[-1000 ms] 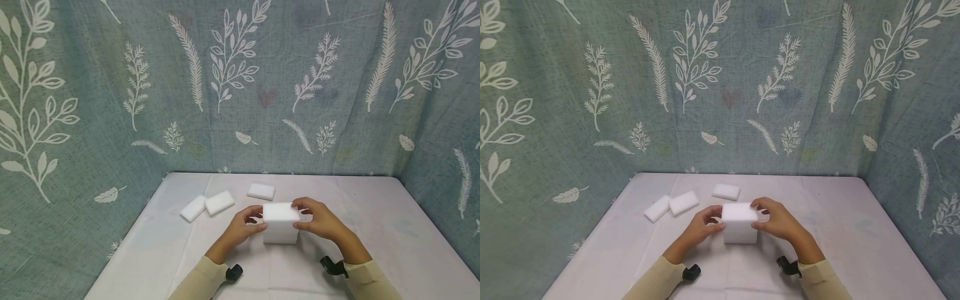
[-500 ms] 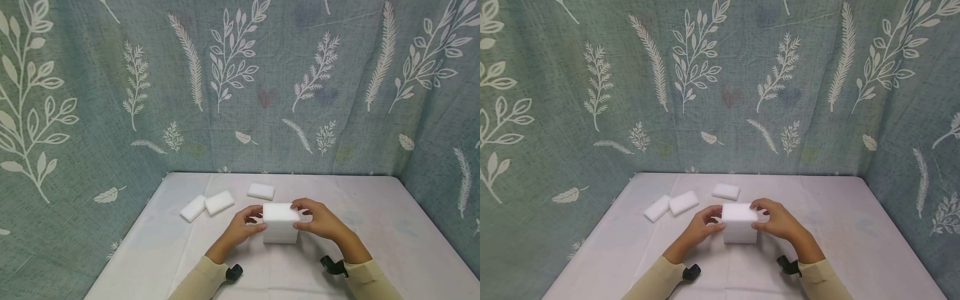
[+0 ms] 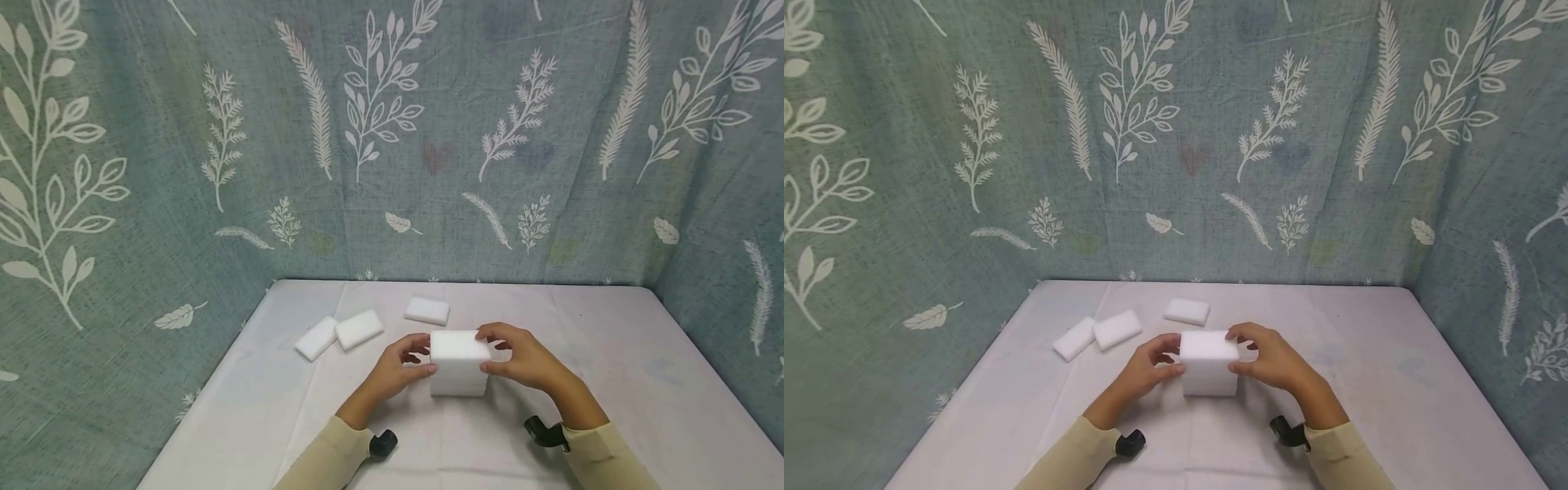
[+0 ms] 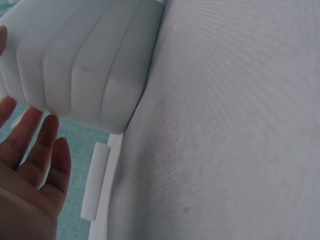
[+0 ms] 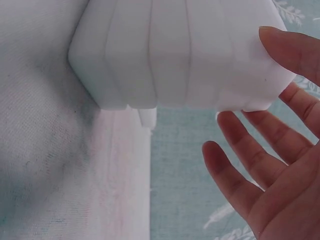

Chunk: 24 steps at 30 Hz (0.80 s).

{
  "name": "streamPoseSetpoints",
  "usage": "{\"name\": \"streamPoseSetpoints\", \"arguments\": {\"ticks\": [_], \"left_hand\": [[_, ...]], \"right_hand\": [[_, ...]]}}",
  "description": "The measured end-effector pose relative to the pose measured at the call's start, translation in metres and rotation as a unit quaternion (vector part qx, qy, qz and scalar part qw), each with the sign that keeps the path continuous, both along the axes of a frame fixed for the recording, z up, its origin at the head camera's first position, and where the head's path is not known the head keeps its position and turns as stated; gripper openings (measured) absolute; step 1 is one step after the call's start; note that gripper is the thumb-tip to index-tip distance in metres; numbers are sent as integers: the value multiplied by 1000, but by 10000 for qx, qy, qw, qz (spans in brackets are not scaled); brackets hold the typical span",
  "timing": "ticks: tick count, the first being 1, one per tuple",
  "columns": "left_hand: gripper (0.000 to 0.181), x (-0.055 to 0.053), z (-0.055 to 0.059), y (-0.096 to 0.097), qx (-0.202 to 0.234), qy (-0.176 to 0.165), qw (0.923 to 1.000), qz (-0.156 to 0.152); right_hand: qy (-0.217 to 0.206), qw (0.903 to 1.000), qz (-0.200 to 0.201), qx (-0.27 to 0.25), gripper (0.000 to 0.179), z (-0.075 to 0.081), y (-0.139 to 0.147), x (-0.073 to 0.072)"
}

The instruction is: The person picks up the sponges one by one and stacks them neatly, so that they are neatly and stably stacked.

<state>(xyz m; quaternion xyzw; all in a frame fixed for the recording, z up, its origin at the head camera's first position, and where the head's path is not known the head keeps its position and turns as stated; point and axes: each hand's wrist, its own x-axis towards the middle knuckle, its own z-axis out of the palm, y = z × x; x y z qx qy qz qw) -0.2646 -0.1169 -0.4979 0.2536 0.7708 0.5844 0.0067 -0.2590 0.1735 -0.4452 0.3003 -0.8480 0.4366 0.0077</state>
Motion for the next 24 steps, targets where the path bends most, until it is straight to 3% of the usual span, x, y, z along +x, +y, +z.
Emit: {"name": "streamPoseSetpoints", "arguments": {"ticks": [17,19,24], "left_hand": [[64,0,1,2,-17,-272,9996,49],[65,2,4,3,-8,-279,9996,13],[61,14,24,4,36,-260,9996,-98]], "right_hand": [[-60,9998,-58,185,42,0,1,-1],[-40,9998,-57,187,42,0,1,-1],[-38,9998,-36,182,42,0,2,-1]]}}
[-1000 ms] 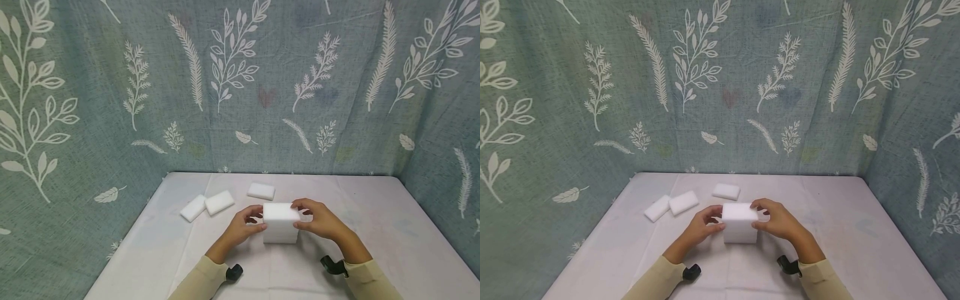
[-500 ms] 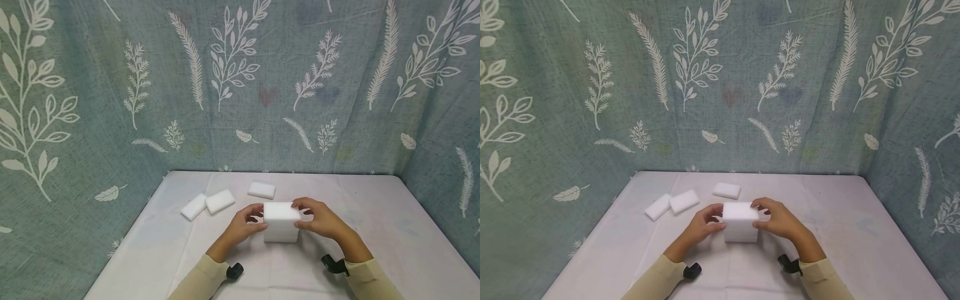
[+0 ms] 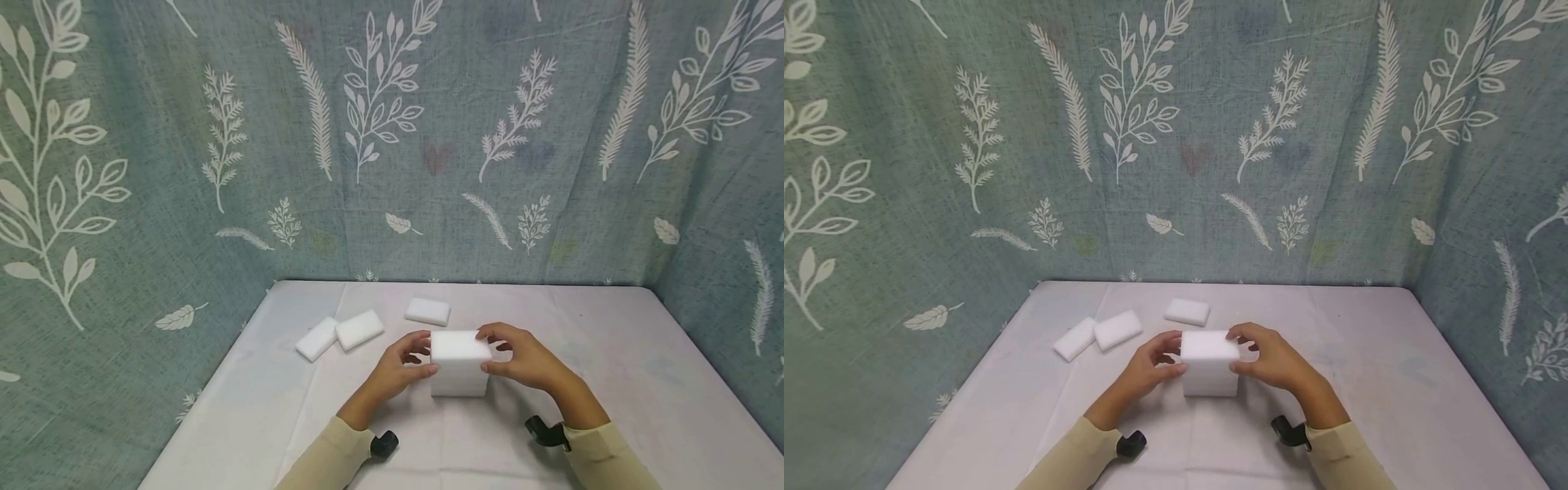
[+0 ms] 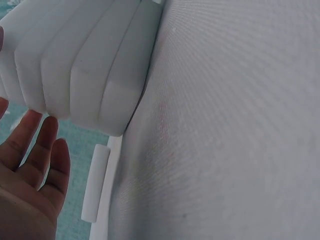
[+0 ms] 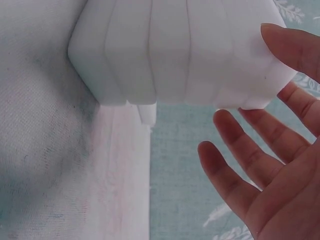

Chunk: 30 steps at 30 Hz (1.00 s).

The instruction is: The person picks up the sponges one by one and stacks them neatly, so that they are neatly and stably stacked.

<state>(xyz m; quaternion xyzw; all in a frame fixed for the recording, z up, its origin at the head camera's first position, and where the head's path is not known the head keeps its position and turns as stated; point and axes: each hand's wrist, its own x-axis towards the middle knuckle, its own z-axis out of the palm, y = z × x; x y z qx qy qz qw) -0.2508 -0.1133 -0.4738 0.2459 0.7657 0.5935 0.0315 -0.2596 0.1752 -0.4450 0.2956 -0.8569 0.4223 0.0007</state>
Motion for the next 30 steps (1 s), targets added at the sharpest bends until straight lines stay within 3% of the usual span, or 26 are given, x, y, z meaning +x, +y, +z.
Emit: {"name": "streamPoseSetpoints", "arguments": {"ticks": [2,5,19,22,26,30], "left_hand": [[60,4,7,1,31,14,10000,-21],[59,6,9,1,42,26,10000,-2],[59,5,9,2,9,3,10000,4],[59,4,9,1,24,20,10000,-25],[58,4,8,0,46,54,10000,-49],[57,4,7,0,37,98,9999,-39]], "right_hand": [[-8,10000,10,-17,43,0,0,0],[7,10000,38,-90,43,-1,1,0],[329,9987,9,-401,37,-2,3,-3],[335,9988,-2,-371,32,6,3,1],[183,9991,-21,-372,30,9,8,-5],[-66,9992,-108,-387,29,1,15,-21]]}}
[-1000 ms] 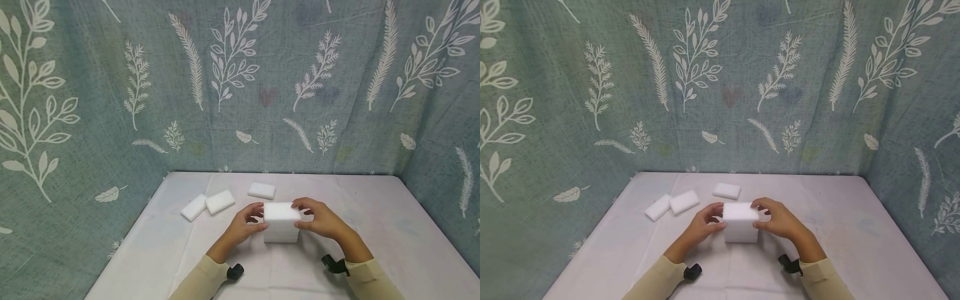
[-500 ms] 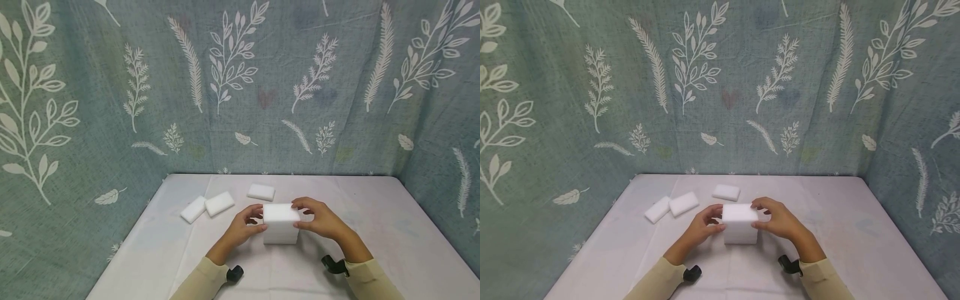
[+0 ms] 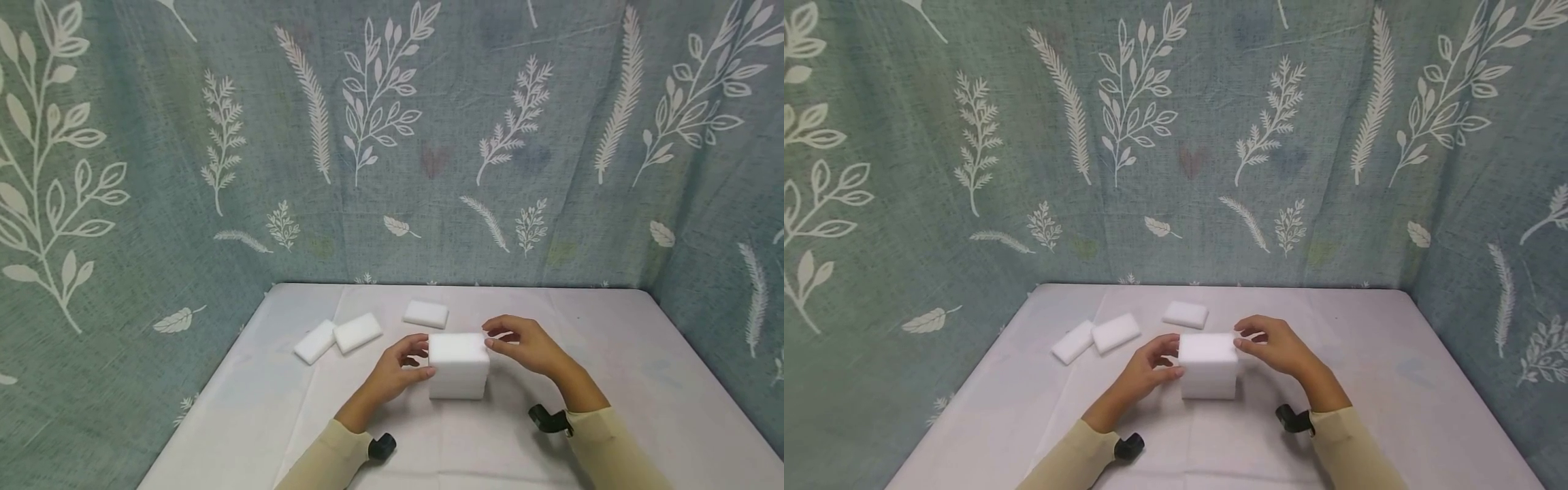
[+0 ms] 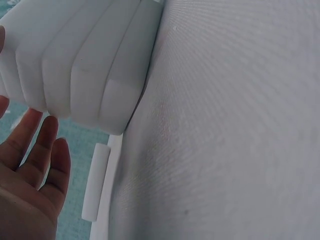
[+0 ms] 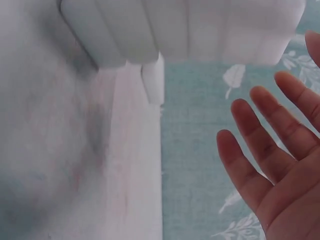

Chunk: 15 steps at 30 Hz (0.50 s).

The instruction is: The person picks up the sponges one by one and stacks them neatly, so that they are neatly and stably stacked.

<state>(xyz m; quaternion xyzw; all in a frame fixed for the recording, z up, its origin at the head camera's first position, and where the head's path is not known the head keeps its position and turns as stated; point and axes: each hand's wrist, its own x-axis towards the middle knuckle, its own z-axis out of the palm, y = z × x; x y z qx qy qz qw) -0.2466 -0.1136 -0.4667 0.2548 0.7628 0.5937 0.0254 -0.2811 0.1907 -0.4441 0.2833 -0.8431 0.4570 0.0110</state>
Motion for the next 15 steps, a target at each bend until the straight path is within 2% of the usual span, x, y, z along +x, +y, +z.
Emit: {"name": "streamPoseSetpoints", "arguments": {"ticks": [5,9,12,15], "left_hand": [[57,-2,-3,-1,-73,-37,10000,28],[58,-9,-17,-1,-70,-57,9999,97],[58,-16,-28,-3,-75,-29,9999,136],[58,-19,-30,-5,-112,-11,9998,153]], "right_hand": [[-186,9994,-124,252,29,1,1,-14],[-274,9986,-93,443,31,0,-1,-26],[-381,9985,51,384,32,1,-3,-33],[-441,9983,198,339,34,4,-6,-36]]}}
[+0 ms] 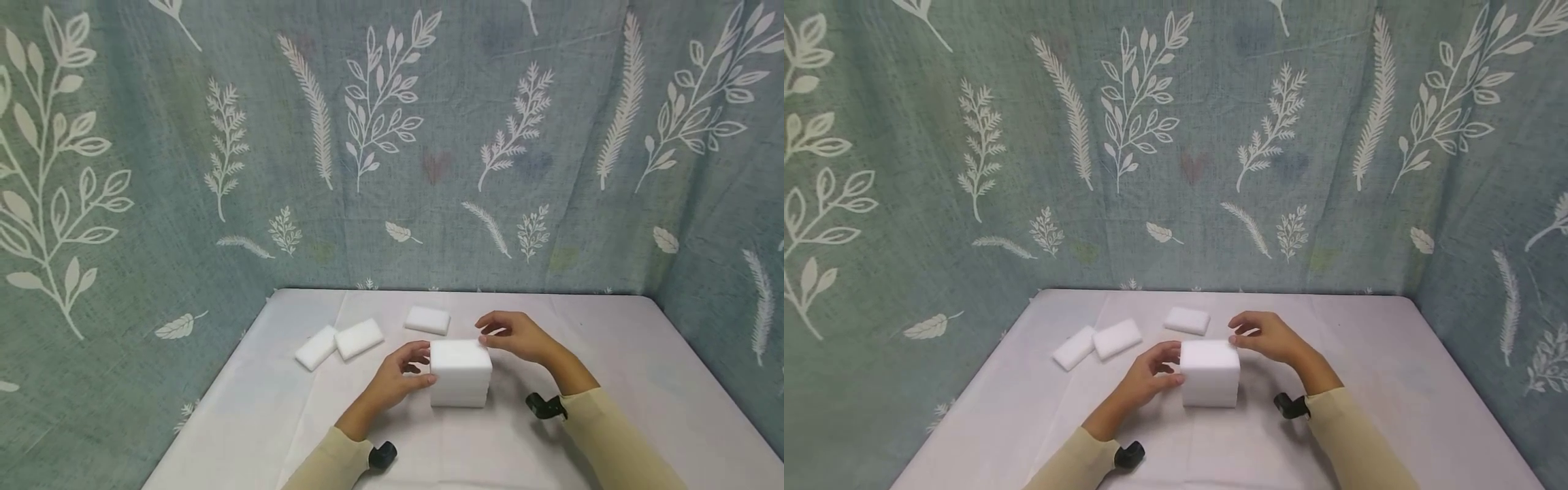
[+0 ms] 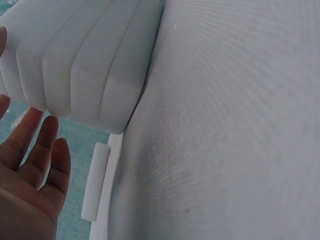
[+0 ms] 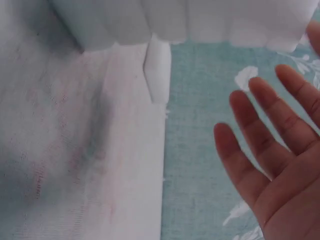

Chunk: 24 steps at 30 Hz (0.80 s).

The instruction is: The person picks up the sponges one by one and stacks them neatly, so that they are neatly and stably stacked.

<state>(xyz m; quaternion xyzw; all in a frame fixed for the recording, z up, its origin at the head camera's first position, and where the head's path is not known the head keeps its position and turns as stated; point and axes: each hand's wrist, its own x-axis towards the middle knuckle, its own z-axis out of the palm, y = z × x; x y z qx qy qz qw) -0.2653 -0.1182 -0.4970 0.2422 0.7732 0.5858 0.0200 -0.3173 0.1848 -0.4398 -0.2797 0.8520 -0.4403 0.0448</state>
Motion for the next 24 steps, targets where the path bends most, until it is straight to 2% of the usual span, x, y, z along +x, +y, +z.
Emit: {"name": "streamPoseSetpoints", "arguments": {"ticks": [9,16,18,24], "left_hand": [[58,0,-3,1,15,45,10000,28],[62,1,0,2,55,-99,9999,1],[62,4,4,3,80,-84,9999,-55],[60,19,30,6,113,59,9998,-163]], "right_hand": [[104,9998,62,182,31,1,-1,6],[88,9996,-19,270,31,5,0,2],[102,9994,-107,306,32,6,0,-2],[-115,9985,-315,421,34,2,-3,-18]]}}
